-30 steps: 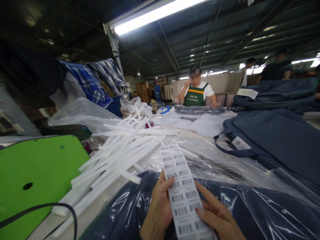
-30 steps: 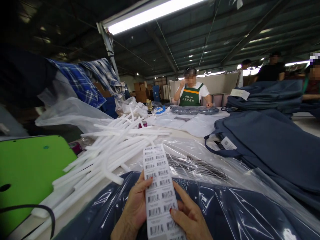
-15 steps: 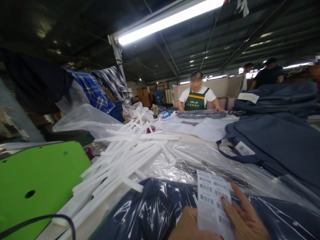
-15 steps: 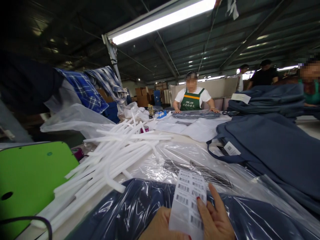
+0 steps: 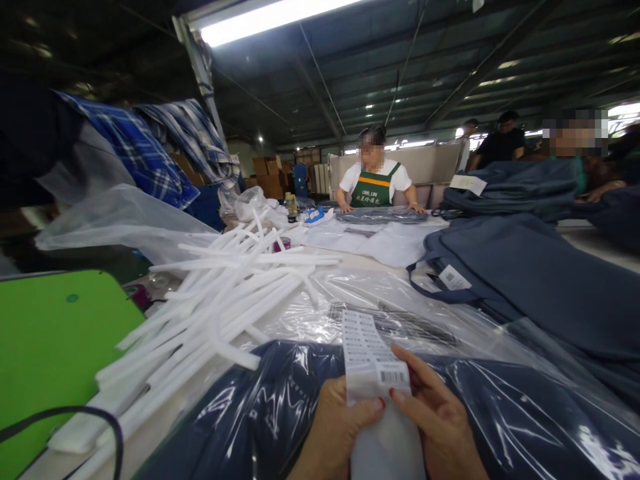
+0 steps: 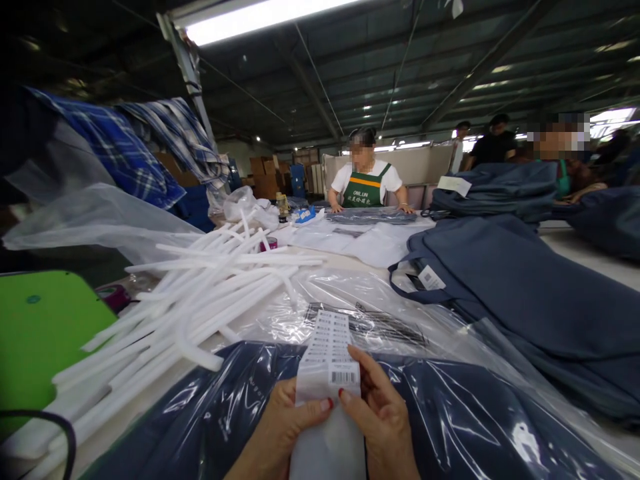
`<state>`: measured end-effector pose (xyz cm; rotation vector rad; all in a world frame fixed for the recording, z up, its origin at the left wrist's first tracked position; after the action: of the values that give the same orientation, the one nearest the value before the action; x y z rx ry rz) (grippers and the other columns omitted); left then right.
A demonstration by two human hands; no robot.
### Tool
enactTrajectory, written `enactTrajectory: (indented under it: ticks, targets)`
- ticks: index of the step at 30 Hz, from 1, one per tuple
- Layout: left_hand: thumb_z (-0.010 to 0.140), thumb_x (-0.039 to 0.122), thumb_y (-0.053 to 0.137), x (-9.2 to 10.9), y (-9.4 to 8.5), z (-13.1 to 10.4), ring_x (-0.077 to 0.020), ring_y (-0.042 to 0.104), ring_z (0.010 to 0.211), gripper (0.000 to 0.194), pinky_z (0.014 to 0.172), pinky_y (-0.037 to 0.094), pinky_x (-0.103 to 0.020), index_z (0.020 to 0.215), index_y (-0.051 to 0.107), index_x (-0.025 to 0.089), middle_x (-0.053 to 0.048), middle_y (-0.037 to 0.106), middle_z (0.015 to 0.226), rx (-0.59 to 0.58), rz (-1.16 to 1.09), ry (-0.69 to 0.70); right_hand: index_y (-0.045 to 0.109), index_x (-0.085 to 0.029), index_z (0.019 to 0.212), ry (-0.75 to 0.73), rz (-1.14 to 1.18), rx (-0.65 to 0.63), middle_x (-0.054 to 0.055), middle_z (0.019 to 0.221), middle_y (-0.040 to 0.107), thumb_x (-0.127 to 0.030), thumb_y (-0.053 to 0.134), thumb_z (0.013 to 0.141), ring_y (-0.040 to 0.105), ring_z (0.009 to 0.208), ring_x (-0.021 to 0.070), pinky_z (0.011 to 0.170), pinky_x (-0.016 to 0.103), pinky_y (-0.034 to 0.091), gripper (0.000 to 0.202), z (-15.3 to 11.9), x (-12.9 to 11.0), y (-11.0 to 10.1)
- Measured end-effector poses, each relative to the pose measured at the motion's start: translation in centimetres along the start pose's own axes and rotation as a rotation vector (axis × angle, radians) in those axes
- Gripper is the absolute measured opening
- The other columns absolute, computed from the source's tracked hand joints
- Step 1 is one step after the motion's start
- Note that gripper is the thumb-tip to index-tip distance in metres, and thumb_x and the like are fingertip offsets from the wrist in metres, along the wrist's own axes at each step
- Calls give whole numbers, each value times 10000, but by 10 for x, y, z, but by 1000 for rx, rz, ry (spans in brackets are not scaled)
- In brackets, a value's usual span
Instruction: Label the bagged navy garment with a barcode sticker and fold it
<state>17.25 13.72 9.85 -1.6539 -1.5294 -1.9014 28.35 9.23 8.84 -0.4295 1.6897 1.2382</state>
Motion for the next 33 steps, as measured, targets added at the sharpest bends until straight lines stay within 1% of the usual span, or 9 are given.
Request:
enactTrajectory:
  ticks: [3, 9, 13, 15, 21, 25, 28, 31, 33]
  targets:
    - [499, 352, 885, -1, -2, 0, -278, 682, 771, 517, 874, 484, -423, 936, 752, 110, -139, 731, 835, 33, 42, -16, 665, -233, 1104, -4, 7, 1, 84, 1048, 684, -328, 835, 582, 646, 880, 237, 788, 330, 519, 557, -3, -1, 4]
    - [546, 321, 870, 2, 0, -2, -270, 683, 787, 482, 819, 498, -381, 970, 746, 129, -141, 734, 866, 20, 12, -7, 645, -339, 1150, -81, -76, 40, 5, 1144, 657, -337, 818, 631, 597, 1044, 192, 902, 268, 468, 548, -9, -5, 8]
    - [563, 321, 861, 1, 1, -3, -252, 684, 743, 457, 779, 499, -360, 968, 748, 142, -126, 735, 845, 5, -31, -7, 720, -270, 1005, -148, -304, -92, 36, 1044, 672, -400, 755, 716, 607, 975, 209, 842, 261, 489, 318, -4, -5, 5]
    - [573, 324, 854, 0, 1, -4, -241, 681, 718, 418, 761, 496, -347, 938, 755, 146, -113, 735, 815, 17, -20, 1, 722, -256, 994, -158, -353, -147, 47, 1041, 669, -417, 728, 749, 606, 976, 222, 859, 282, 485, 293, -1, -3, 3]
    - [585, 331, 836, -4, -3, -3, -260, 676, 776, 360, 778, 485, -352, 885, 764, 146, -90, 729, 759, 57, 40, 29, 720, -253, 988, -50, -287, -115, 49, 1019, 684, -455, 741, 728, 621, 924, 217, 843, 284, 492, 330, -2, 4, 1]
    - [567, 386, 845, -5, -5, 1, -282, 672, 807, 409, 801, 479, -368, 894, 767, 153, -92, 728, 767, 34, 87, 50, 740, -233, 920, -19, -228, -20, 55, 926, 698, -477, 782, 661, 633, 884, 217, 801, 259, 502, 359, -4, 3, 3]
    - [561, 433, 845, -4, -7, 5, -311, 661, 892, 441, 845, 468, -380, 897, 768, 158, -96, 728, 781, 13, 142, 81, 753, -223, 862, 28, -193, -30, 61, 890, 704, -470, 826, 595, 646, 817, 229, 722, 264, 528, 371, -2, 2, 5]
    - [564, 454, 841, -3, -5, 6, -320, 649, 942, 452, 895, 452, -389, 903, 768, 164, -99, 729, 796, -19, 142, 112, 758, -222, 850, 107, -158, -21, 57, 822, 708, -465, 849, 561, 652, 731, 236, 651, 283, 544, 389, 2, 5, -1]
    - [560, 463, 841, -3, -4, 7, -306, 659, 898, 465, 877, 459, -377, 910, 767, 165, -99, 728, 801, -37, 133, 117, 756, -222, 876, 169, -130, 21, 57, 823, 711, -463, 853, 562, 655, 707, 241, 623, 292, 549, 407, 5, 11, -10]
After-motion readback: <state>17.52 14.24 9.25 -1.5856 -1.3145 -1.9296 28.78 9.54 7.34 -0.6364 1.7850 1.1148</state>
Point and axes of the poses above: each hand's wrist, its own z-axis towards the middle knuckle, its own y-axis out of the palm, x = y × z, the point moved 5 cm from there along z, towards the middle knuckle
